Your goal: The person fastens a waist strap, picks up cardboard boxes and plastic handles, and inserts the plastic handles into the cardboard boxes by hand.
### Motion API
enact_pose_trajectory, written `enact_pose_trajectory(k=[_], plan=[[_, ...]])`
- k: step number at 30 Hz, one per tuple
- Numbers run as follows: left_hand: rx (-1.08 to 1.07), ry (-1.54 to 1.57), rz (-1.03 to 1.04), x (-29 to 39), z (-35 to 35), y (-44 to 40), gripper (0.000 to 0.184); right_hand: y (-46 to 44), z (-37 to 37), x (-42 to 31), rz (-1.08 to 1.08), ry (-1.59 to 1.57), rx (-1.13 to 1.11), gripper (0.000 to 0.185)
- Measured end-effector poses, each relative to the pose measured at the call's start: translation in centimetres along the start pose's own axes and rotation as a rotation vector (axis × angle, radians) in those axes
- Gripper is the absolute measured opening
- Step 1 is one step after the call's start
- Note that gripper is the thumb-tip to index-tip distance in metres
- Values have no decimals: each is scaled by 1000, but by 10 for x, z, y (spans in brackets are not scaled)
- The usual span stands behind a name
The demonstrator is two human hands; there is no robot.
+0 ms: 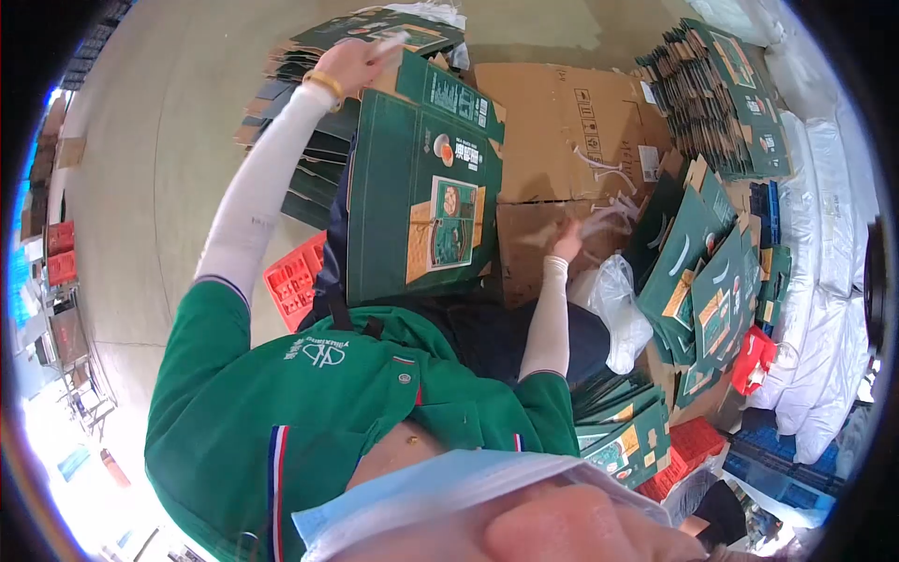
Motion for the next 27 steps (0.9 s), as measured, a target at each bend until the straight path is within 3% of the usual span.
enact_pose_trajectory(k=[2,3,4,5,6,8,9,10,12,14,16,17,18,19,20,21,22,24,27], plan=[[-64,-58,56,14,4,-12,24,-2,14,-3,128,-662,-51,21],[-196,-257,177,15,15,-24,25,-4,28,-1,238,-954,-99,19],[-326,-461,296,21,24,-29,26,-5,18,-26,224,-937,-144,17],[-559,-520,52,34,21,-30,23,-5,8,-51,209,-920,-189,16],[-551,-519,55,37,12,-32,23,-8,-10,-87,75,-768,-206,15],[-775,-235,-41,37,8,-29,19,-10,-31,-137,-58,-611,-218,14],[-832,-94,72,18,25,-41,14,-11,-33,-154,5,-791,-267,14],[-831,-95,76,11,26,-31,14,-10,-37,-168,70,-971,-313,14],[-793,595,528,35,16,-5,16,-10,-55,-202,44,-1040,-387,10],[-728,508,425,52,28,21,21,-9,-67,-235,29,-1120,-444,7],[-647,665,146,72,20,42,21,-10,-74,-258,-110,-1256,-458,7],[-541,425,421,77,27,49,21,-12,-69,-259,-178,-1162,-463,7],[-547,428,435,75,35,55,21,-14,-65,-261,-249,-1070,-466,8],[-477,485,225,86,21,71,18,-11,-70,-269,-290,-1019,-437,10],[-404,537,13,89,12,83,15,-6,-79,-279,-468,-804,-292,9],[-269,349,116,90,15,86,13,2,-84,-288,-603,-614,-193,9],[-274,351,122,91,22,91,13,13,-87,-297,-731,-421,-97,11],[-120,154,199,91,28,99,13,38,-77,-306,-706,-263,-91,11],[-168,23,230,94,30,98,14,52,-87,-313,-808,-225,-78,10]])
Point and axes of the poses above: each hand's wrist, its own y-axis away from the middle knuckle, its own z-axis out of the palm, x = y × z, the point moved 4 cm from there along -y, towards the middle knuckle, and after that the axes turned 2 degrees about z, right-handed, at the moved point
